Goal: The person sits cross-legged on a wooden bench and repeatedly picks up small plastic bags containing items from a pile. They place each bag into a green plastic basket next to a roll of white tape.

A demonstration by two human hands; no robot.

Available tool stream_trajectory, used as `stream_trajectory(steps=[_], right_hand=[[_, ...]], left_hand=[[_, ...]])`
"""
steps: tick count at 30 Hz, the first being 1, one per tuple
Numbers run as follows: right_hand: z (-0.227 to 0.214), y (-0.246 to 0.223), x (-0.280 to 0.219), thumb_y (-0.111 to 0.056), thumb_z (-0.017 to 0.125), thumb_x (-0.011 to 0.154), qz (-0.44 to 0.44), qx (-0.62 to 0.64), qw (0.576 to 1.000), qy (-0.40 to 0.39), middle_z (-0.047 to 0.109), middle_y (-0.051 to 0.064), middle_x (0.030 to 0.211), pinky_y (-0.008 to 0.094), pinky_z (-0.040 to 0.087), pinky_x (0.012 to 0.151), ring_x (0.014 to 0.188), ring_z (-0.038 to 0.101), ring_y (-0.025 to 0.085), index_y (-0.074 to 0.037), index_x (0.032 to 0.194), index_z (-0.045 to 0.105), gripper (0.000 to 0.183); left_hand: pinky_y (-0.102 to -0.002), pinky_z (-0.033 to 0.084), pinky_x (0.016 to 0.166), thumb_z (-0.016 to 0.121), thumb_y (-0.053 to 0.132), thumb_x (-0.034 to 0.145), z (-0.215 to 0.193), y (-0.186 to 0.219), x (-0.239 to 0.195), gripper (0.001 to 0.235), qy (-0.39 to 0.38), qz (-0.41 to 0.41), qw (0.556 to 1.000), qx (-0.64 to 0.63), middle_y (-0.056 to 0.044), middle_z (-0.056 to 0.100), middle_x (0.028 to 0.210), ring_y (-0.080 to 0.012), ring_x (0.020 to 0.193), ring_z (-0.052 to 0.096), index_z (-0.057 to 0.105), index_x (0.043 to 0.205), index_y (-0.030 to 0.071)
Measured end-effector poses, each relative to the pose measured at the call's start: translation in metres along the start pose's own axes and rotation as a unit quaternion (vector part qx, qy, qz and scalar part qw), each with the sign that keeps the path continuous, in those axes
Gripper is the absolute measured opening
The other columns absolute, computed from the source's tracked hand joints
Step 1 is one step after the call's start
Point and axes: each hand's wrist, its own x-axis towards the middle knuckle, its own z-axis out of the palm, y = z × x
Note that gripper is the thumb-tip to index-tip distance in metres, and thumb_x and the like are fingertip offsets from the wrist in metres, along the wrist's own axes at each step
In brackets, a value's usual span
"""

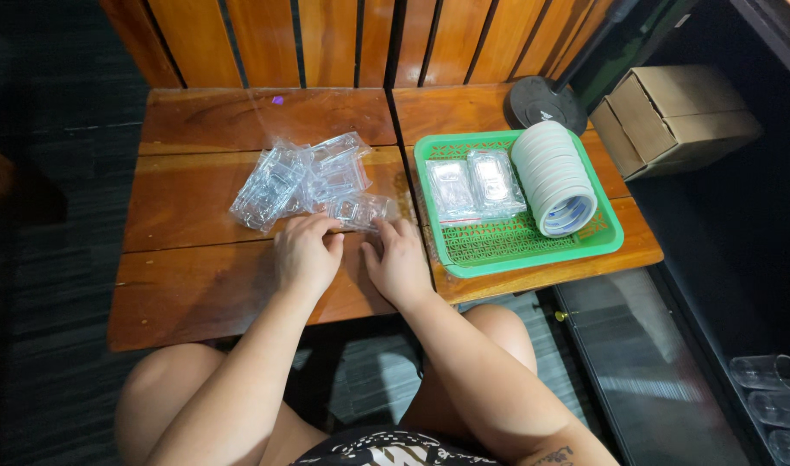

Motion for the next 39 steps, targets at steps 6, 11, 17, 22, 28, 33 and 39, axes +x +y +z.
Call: stream_trajectory(steps=[6,11,17,22,28,33,39], right_hand=[[-0.002,0.006,0.004,-0.024,0.084,0.075,-0.045,0.027,0.997,0.053,0.062,0.007,0.096,0.04,0.055,0.085,0.093,0.065,0.033,-0.017,0.102,0.076,0.029],[-0.013,0.002,0.02,-0.017,0.087,0.074,-0.06,0.088,0.994,0.008,0.058,0.026,0.132,0.057,0.049,0.106,0.123,0.059,0.052,-0.009,0.124,0.066,0.055],[-0.001,0.018,0.019,-0.026,0.084,0.075,-0.035,0.073,0.996,-0.046,0.066,0.014,0.119,0.047,0.057,0.094,0.109,0.069,0.041,-0.019,0.117,0.071,0.044],[0.0,0.013,0.012,-0.031,0.085,0.075,-0.008,0.072,0.996,-0.042,0.069,0.005,0.099,0.04,0.06,0.083,0.092,0.074,0.033,-0.022,0.102,0.076,0.03],[0.003,0.014,-0.002,-0.034,0.088,0.071,0.066,0.088,0.993,-0.042,0.072,-0.003,0.099,0.031,0.061,0.079,0.09,0.075,0.021,-0.029,0.103,0.076,0.034],[-0.013,0.0,-0.001,-0.014,0.082,0.082,0.238,0.244,0.936,-0.085,0.077,0.005,0.096,0.031,0.063,0.077,0.088,0.077,0.015,-0.017,0.115,0.076,0.034],[-0.011,-0.007,-0.002,-0.001,0.078,0.086,0.283,0.412,0.862,-0.082,0.073,0.023,0.11,0.036,0.066,0.08,0.096,0.075,0.024,-0.002,0.128,0.065,0.044]], left_hand=[[-0.045,0.052,0.091,0.078,0.03,0.081,-0.006,0.002,-0.002,0.021,0.028,0.022,0.999,0.02,0.007,0.073,0.112,-0.0197,0.115,0.066,0.077,0.102,0.028],[-0.046,0.052,0.088,0.075,0.034,0.082,-0.014,0.011,-0.008,0.017,0.036,0.026,0.998,0.04,0.006,0.069,0.101,-0.0217,0.107,0.066,0.075,0.098,0.028],[-0.044,0.052,0.09,0.071,0.038,0.087,-0.022,0.019,-0.014,0.017,-0.038,-0.001,0.999,0.028,0.003,0.069,0.096,-0.0239,0.102,0.067,0.079,0.096,0.026],[-0.043,0.052,0.09,0.07,0.041,0.087,-0.017,0.021,-0.014,0.021,-0.04,-0.002,0.999,0.035,0.002,0.068,0.095,-0.0247,0.101,0.066,0.08,0.098,0.027],[-0.044,0.052,0.091,0.069,0.041,0.088,-0.017,0.022,-0.015,0.023,-0.054,-0.029,0.998,0.016,0.002,0.068,0.1,-0.0258,0.104,0.065,0.081,0.102,0.027],[-0.046,0.053,0.092,0.071,0.039,0.087,-0.012,0.019,-0.017,0.026,-0.068,-0.04,0.997,-0.003,0.0,0.068,0.105,-0.0281,0.108,0.065,0.081,0.108,0.027],[-0.048,0.051,0.094,0.072,0.033,0.089,-0.002,0.013,-0.015,0.029,-0.073,-0.057,0.995,-0.034,-0.001,0.068,0.106,-0.029,0.11,0.064,0.079,0.116,0.025]])
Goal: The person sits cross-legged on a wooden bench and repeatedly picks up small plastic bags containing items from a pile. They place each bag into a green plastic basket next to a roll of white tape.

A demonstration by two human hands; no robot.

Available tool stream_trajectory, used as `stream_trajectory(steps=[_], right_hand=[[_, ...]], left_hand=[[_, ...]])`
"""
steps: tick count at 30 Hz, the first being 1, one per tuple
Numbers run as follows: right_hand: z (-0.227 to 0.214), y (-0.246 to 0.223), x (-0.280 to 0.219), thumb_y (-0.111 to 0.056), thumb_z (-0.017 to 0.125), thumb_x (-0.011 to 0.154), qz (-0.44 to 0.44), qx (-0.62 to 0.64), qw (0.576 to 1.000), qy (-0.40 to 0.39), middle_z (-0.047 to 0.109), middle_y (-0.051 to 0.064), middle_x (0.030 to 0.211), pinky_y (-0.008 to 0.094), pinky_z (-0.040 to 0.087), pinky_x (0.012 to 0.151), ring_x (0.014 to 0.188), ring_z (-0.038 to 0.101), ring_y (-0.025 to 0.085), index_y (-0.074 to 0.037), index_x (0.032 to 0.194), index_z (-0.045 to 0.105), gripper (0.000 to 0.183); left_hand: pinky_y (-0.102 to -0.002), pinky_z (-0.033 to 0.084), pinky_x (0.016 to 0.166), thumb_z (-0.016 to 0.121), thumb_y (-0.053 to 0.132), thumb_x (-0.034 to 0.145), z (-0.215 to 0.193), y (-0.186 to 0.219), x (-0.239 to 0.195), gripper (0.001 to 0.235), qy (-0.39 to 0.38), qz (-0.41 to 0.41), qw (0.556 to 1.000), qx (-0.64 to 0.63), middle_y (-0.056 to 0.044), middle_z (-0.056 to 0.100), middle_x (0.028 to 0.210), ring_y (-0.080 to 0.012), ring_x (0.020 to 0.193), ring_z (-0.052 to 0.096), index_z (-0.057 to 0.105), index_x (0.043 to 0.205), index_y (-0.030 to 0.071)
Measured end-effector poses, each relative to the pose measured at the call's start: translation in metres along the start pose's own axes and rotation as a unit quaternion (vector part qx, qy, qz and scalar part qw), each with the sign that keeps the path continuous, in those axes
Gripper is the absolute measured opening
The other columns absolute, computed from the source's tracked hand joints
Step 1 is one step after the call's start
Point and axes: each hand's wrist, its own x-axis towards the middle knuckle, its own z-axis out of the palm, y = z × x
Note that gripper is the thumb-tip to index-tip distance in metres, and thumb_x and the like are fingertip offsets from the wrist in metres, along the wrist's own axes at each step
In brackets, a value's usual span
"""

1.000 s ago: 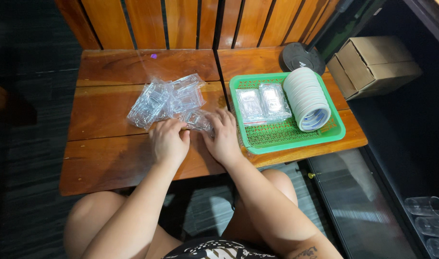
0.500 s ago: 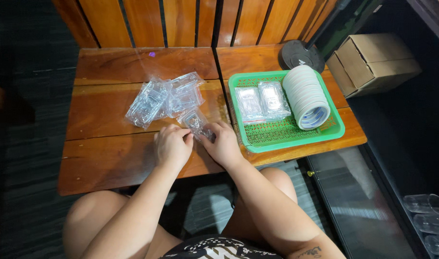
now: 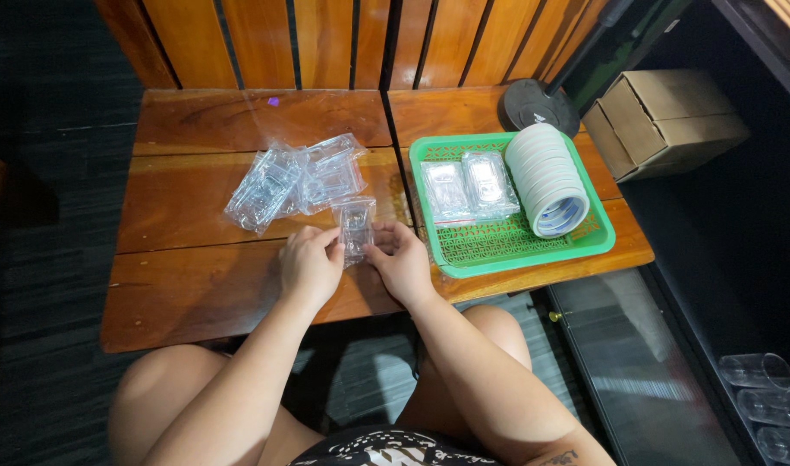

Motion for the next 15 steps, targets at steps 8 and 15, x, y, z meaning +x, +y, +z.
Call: stream_trajectory(steps=[8,15], right_hand=[[0.004,0.007,0.007,0.004,0.076,0.086,0.023,0.079,0.997,-0.009,0.071,0.018,0.103,0.028,0.066,0.074,0.085,0.07,0.015,0.0,0.13,0.06,0.047],[0.001,0.016,0.018,0.01,0.076,0.08,0.041,0.136,0.99,0.001,0.069,0.015,0.091,0.027,0.066,0.066,0.075,0.072,0.016,-0.004,0.131,0.059,0.056]], left_hand=[[-0.048,0.049,0.098,0.07,0.031,0.092,-0.008,0.005,0.002,0.028,-0.037,-0.039,0.998,-0.029,0.004,0.067,0.109,-0.0256,0.116,0.061,0.077,0.119,0.028],[-0.043,0.048,0.1,0.069,0.041,0.092,-0.017,0.012,0.003,0.031,-0.074,-0.059,0.995,-0.023,0.008,0.067,0.116,-0.0206,0.118,0.061,0.076,0.121,0.033]])
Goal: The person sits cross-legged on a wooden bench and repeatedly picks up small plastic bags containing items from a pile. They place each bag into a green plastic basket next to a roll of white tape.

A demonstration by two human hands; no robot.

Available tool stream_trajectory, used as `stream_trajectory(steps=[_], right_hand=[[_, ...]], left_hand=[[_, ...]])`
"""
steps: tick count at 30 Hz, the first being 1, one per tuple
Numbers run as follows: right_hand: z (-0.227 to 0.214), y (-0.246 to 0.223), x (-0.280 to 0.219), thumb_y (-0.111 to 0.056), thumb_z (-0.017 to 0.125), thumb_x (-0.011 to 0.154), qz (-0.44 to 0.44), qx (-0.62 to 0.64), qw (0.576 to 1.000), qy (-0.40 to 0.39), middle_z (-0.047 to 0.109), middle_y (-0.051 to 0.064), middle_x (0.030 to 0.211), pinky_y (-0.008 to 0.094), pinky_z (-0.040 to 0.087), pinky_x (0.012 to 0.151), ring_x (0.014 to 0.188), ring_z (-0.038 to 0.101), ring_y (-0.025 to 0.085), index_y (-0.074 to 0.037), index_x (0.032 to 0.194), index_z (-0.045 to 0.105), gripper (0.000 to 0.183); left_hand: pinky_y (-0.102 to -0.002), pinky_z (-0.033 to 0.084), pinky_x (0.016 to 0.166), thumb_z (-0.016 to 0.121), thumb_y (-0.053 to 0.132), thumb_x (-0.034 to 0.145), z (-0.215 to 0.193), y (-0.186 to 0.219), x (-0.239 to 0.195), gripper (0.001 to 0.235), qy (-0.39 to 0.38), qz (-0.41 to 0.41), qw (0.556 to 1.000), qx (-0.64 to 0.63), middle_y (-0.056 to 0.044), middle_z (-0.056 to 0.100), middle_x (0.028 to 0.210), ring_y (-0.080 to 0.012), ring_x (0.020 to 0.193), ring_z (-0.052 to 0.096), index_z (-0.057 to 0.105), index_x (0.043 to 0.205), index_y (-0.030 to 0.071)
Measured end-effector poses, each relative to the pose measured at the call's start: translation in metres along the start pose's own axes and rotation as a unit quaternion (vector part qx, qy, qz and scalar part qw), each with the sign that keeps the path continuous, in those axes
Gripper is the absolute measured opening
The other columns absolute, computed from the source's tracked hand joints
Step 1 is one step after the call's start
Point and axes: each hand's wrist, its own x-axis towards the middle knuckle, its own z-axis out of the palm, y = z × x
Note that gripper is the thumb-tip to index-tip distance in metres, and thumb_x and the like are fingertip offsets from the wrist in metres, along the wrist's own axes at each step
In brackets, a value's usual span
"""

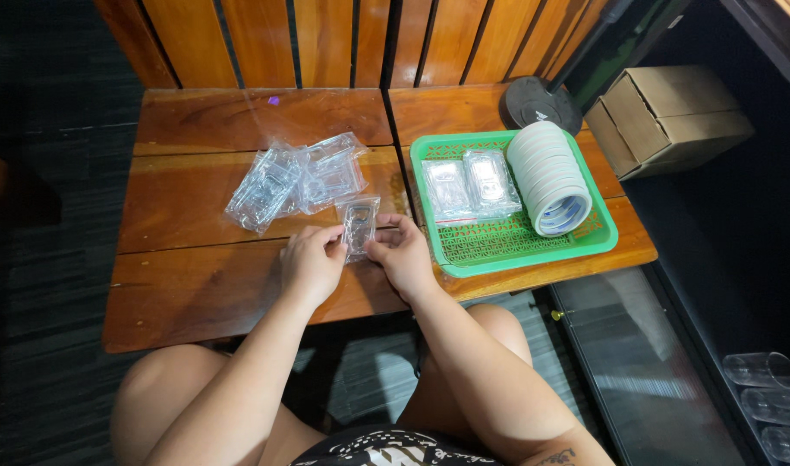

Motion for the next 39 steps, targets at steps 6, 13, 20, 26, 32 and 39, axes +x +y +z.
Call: stream_trajectory(steps=[6,13,20,26,32,39], right_hand=[[0.002,-0.001,0.0,0.011,0.072,0.081,-0.004,0.043,0.999,0.009,0.069,0.015,0.088,0.025,0.064,0.066,0.073,0.069,0.015,-0.003,0.131,0.058,0.053],[0.003,-0.002,-0.005,0.011,0.071,0.083,-0.023,0.111,0.994,0.009,0.069,0.012,0.09,0.023,0.064,0.067,0.074,0.069,0.012,-0.003,0.131,0.058,0.052],[0.011,-0.011,-0.018,0.011,0.074,0.084,-0.078,0.109,0.991,0.006,0.07,0.011,0.09,0.025,0.066,0.07,0.077,0.07,0.012,-0.001,0.13,0.062,0.049],[0.009,-0.047,-0.03,0.011,0.076,0.083,-0.132,0.099,0.986,-0.002,0.071,0.01,0.09,0.026,0.065,0.069,0.079,0.071,0.011,0.002,0.126,0.065,0.045],[-0.018,-0.089,-0.024,0.011,0.077,0.083,-0.165,0.05,0.985,-0.001,0.073,0.011,0.092,0.027,0.065,0.07,0.08,0.071,0.013,0.005,0.123,0.067,0.043],[-0.069,-0.122,-0.001,0.01,0.075,0.084,-0.169,0.01,0.986,0.011,0.073,0.01,0.092,0.025,0.064,0.072,0.079,0.072,0.013,0.002,0.124,0.068,0.042]], left_hand=[[-0.037,0.058,0.09,0.078,0.024,0.087,0.004,0.002,-0.003,0.031,0.052,0.032,0.989,-0.132,-0.003,0.074,0.107,-0.022,0.103,0.072,0.078,0.118,0.02],[-0.032,0.06,0.091,0.073,0.01,0.095,-0.002,0.013,-0.003,0.04,0.0,-0.03,0.936,-0.352,-0.019,0.07,0.123,-0.0231,0.108,0.073,0.068,0.135,0.005],[-0.031,0.061,0.089,0.072,0.002,0.093,-0.023,0.032,-0.017,0.041,0.025,-0.03,0.901,-0.432,-0.02,0.069,0.12,-0.0185,0.104,0.071,0.066,0.134,0.0],[-0.028,0.062,0.085,0.077,0.004,0.091,-0.046,0.049,-0.023,0.038,0.061,0.013,0.904,-0.424,-0.015,0.071,0.111,-0.0132,0.096,0.071,0.071,0.129,0.005],[-0.027,0.063,0.082,0.082,0.007,0.087,-0.044,0.084,-0.012,0.036,0.085,0.074,0.915,-0.389,-0.019,0.076,0.109,-0.02,0.094,0.075,0.076,0.122,0.007],[-0.024,0.065,0.082,0.078,0.003,0.09,-0.031,0.144,0.002,0.036,0.089,0.154,0.921,-0.346,-0.019,0.072,0.114,-0.0229,0.096,0.076,0.072,0.126,0.004]])
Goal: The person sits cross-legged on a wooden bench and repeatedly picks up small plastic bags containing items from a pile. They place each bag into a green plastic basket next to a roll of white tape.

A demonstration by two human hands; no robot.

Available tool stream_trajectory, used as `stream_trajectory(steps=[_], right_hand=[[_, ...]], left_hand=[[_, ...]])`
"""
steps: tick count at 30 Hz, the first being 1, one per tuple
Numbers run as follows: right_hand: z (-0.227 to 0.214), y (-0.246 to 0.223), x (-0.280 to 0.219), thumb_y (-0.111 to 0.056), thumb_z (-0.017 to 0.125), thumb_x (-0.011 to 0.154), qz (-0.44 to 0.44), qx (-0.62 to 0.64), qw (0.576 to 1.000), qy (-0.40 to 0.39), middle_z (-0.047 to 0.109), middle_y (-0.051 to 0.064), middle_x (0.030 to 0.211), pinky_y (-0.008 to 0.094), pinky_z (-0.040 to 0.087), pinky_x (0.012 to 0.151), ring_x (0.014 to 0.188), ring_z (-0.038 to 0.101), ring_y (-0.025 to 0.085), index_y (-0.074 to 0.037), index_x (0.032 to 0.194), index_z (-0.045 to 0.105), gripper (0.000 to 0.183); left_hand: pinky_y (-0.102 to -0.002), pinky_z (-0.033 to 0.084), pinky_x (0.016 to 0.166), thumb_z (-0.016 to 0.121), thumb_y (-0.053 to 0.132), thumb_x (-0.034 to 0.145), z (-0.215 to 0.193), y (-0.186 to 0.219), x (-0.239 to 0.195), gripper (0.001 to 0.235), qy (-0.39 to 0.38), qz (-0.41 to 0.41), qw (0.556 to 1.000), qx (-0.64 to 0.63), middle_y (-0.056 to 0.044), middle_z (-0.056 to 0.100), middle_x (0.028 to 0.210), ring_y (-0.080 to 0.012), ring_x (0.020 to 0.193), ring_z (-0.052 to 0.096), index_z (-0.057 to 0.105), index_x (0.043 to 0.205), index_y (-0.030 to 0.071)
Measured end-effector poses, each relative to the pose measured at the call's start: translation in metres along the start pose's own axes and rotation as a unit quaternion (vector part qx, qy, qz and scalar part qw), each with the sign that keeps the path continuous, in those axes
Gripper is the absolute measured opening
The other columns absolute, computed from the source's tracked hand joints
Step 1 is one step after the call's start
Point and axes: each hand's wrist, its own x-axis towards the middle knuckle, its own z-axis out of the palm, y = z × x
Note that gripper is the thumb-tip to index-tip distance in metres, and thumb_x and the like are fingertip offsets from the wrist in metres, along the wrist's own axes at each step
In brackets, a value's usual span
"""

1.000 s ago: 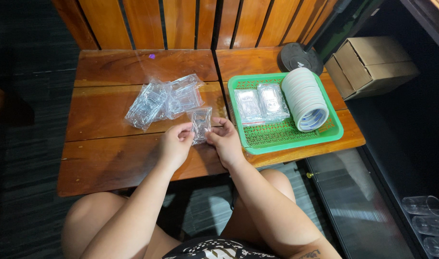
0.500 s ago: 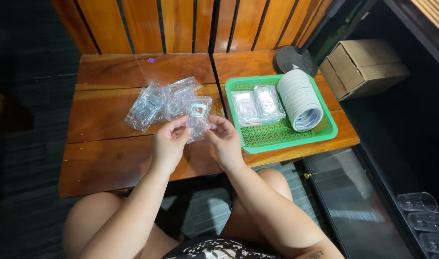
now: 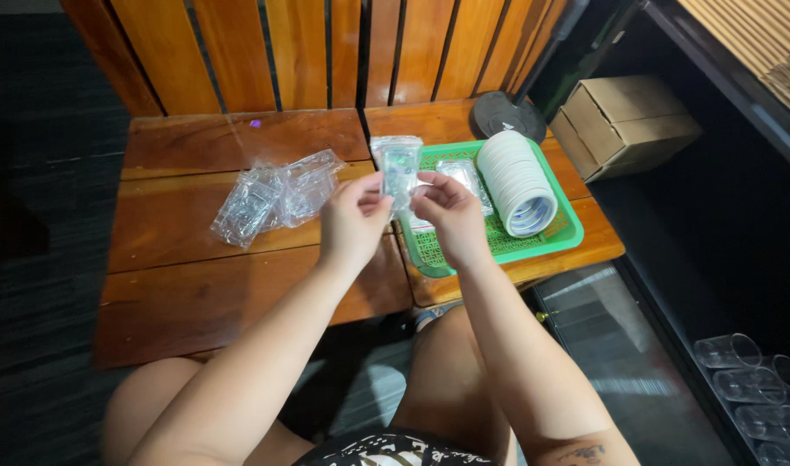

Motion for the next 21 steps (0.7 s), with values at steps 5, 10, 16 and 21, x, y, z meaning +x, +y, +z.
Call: stream_trajectory(steps=[5,10,16,21], right_hand=[[-0.033,0.007,0.022,0.01,0.073,0.085,0.014,-0.005,1.0,0.013,0.074,0.01,0.093,0.024,0.065,0.071,0.078,0.073,0.013,0.003,0.125,0.068,0.041],[-0.052,0.023,0.038,0.007,0.073,0.085,0.033,-0.034,0.998,0.033,0.073,0.011,0.094,0.025,0.065,0.07,0.076,0.072,0.013,0.002,0.125,0.068,0.041],[-0.059,0.038,0.045,0.004,0.072,0.085,0.039,-0.102,0.992,0.067,0.073,0.01,0.091,0.026,0.065,0.068,0.074,0.069,0.011,0.0,0.121,0.072,0.036],[-0.06,0.049,0.052,-0.004,0.073,0.082,0.06,-0.244,0.965,0.079,0.075,0.009,0.084,0.028,0.065,0.061,0.064,0.073,0.013,-0.01,0.114,0.079,0.033]], left_hand=[[-0.028,0.066,0.08,0.077,0.0,0.088,0.035,-0.009,0.017,0.037,-0.019,0.051,0.997,0.057,-0.022,0.069,0.115,-0.0291,0.097,0.075,0.071,0.125,-0.001],[-0.026,0.066,0.073,0.077,0.005,0.085,0.067,-0.04,0.032,0.035,-0.045,0.065,0.987,0.142,-0.015,0.07,0.113,-0.0244,0.089,0.076,0.075,0.12,0.004],[-0.039,0.06,0.095,0.076,0.019,0.089,0.089,-0.065,0.038,0.038,-0.078,0.045,0.965,0.246,-0.014,0.069,0.12,-0.0319,0.113,0.072,0.074,0.124,0.007],[-0.043,0.048,0.097,0.064,0.041,0.091,0.09,-0.06,0.036,0.04,-0.126,-0.041,0.929,0.345,-0.003,0.072,0.116,-0.0284,0.115,0.064,0.076,0.122,0.019]])
